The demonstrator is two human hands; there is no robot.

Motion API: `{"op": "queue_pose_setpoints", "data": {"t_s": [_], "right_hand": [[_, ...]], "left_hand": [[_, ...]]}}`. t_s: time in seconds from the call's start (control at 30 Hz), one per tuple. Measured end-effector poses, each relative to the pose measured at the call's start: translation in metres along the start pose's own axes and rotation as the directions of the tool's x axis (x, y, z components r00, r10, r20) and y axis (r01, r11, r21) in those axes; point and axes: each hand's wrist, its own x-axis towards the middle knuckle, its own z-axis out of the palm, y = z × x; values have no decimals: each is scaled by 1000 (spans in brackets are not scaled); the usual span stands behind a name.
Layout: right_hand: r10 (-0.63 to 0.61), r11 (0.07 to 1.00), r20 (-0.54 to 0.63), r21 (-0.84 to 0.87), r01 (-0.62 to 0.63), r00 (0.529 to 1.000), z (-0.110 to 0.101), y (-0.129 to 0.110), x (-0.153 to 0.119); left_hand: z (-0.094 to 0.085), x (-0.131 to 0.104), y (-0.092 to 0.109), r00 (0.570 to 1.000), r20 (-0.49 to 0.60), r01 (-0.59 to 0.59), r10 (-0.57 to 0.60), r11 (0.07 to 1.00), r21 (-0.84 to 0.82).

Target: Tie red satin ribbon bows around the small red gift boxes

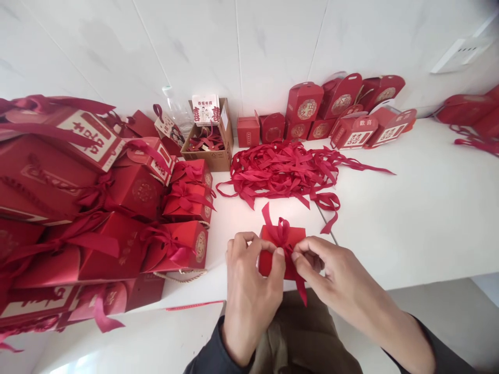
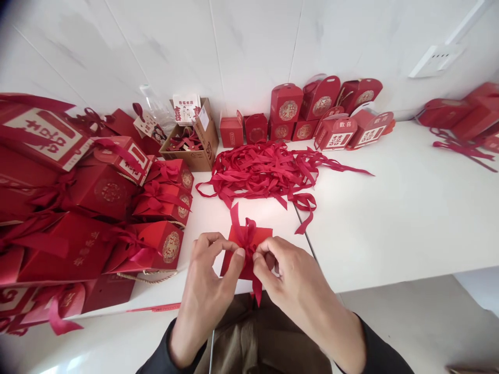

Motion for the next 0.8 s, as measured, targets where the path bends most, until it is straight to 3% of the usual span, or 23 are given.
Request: {"op": "queue_pose_setpoints", "data": {"t_s": [0.13, 0.27, 0.43, 0.8], "right_hand": [[15, 999, -27, -41, -16, 1000, -2, 3, -1], [-99, 994, -118, -58, 92, 988, -2, 0, -5], [-111, 993, -29, -46, 109, 993, 2, -4, -8], [-34, 999, 4, 14, 34, 999, -2, -9, -8]], "left_hand": [[-1, -1, -5, 996, 68, 62, -57, 996, -65], [-2, 0, -7, 990, 111, 100, -90, 991, -91], [-2, 2, -3, 984, 141, 131, -111, 981, -142], [-4, 14, 3, 964, 231, 168, -133, 976, -140]]}}
